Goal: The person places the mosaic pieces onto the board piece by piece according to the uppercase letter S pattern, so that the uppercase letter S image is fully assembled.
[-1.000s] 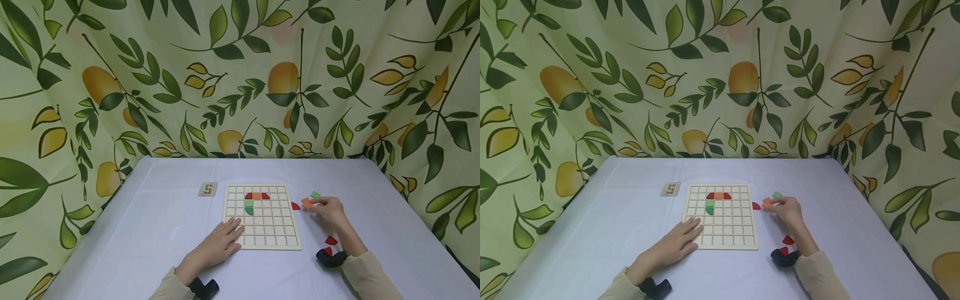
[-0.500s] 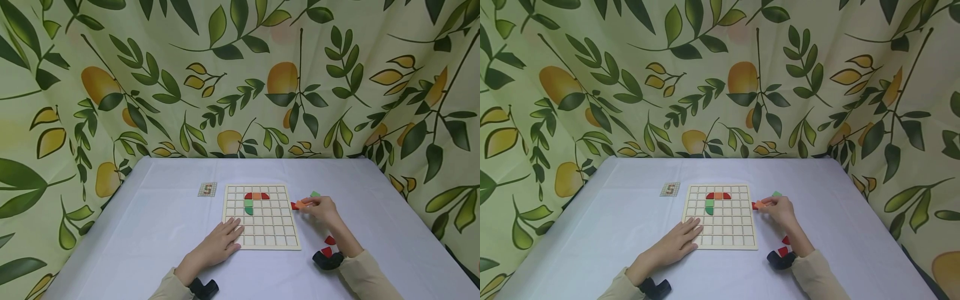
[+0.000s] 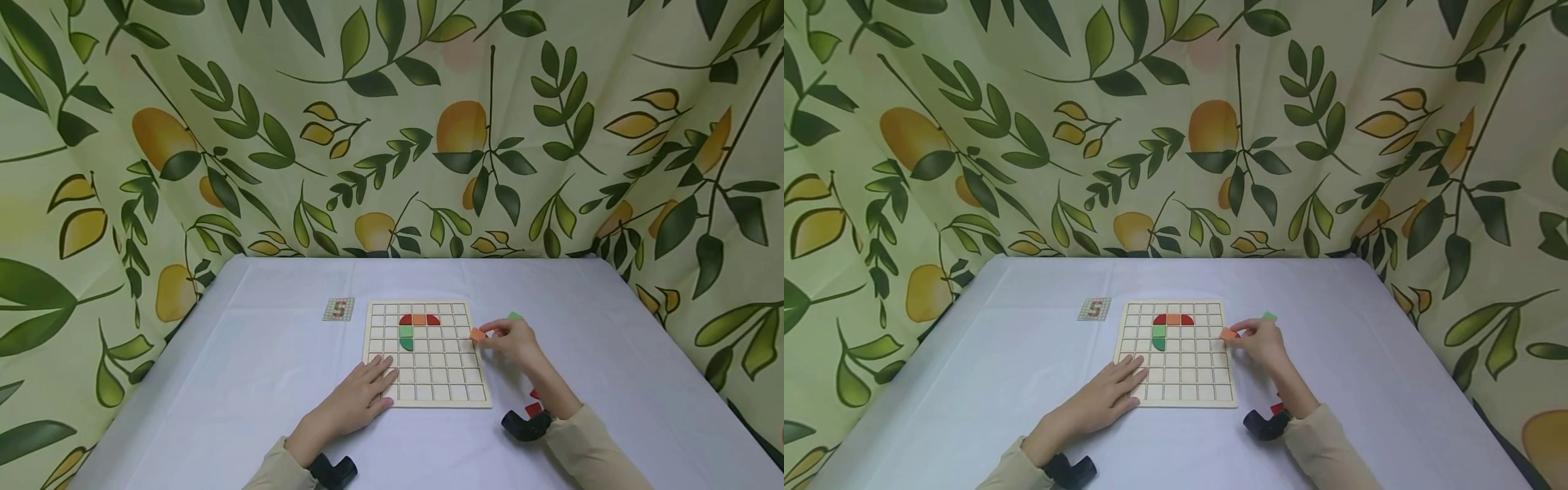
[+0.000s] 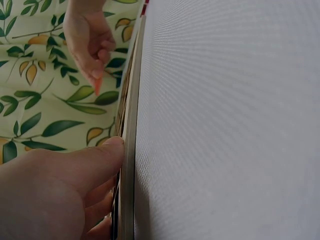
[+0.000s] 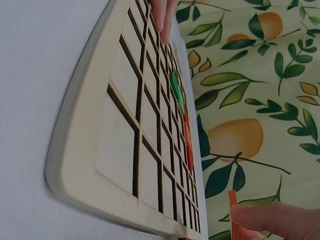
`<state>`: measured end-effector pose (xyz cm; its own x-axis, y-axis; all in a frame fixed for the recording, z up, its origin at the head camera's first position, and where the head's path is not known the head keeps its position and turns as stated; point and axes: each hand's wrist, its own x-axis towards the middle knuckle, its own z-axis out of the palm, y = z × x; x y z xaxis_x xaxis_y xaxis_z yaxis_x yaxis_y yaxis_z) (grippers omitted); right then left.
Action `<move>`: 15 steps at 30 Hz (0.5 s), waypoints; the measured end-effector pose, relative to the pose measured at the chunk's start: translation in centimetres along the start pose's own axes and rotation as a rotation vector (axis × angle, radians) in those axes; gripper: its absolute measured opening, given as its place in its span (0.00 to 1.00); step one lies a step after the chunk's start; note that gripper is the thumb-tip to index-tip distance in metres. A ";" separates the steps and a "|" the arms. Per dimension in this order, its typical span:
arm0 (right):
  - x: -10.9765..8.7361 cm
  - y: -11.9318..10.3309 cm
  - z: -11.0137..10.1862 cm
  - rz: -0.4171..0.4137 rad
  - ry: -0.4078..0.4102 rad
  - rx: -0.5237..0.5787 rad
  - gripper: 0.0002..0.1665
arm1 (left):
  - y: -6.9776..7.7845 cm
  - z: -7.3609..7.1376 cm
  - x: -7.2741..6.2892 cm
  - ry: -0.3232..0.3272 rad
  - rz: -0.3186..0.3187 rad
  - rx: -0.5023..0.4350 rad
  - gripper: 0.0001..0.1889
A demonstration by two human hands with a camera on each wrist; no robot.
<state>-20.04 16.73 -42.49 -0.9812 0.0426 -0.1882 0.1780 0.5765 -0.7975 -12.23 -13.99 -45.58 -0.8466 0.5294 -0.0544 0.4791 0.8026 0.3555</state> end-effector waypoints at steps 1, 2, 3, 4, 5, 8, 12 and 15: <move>0.0 0.0 0.1 0.000 -0.005 0.002 0.21 | 0.0 0.0 0.0 0.000 0.000 -0.001 0.28; 0.1 -0.1 0.3 0.001 -0.010 0.005 0.21 | 0.0 0.0 0.0 -0.001 0.000 0.001 0.28; 0.1 -0.2 0.4 0.004 -0.014 0.009 0.21 | 0.0 0.0 0.0 -0.001 0.001 0.003 0.28; 0.2 -0.2 0.5 0.005 -0.020 0.012 0.21 | 0.0 0.0 0.0 -0.002 0.001 0.006 0.28; 0.2 -0.3 0.6 0.007 -0.023 0.017 0.21 | 0.0 0.0 0.0 -0.003 0.000 0.007 0.28; 0.1 -0.6 1.0 0.006 -0.028 0.032 0.20 | 0.0 -0.1 0.0 -0.004 -0.001 0.007 0.28; 0.2 -0.7 1.4 -0.006 -0.032 0.026 0.20 | 0.1 -0.1 -0.1 -0.006 -0.001 0.003 0.28; 0.2 -0.8 1.7 -0.014 -0.038 0.016 0.19 | 0.1 -0.1 -0.1 -0.007 -0.001 0.004 0.28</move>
<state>-20.28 14.89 -42.89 -0.9800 0.0034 -0.1989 0.1662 0.5635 -0.8092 -12.13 -13.99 -45.42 -0.8454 0.5306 -0.0614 0.4793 0.8043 0.3513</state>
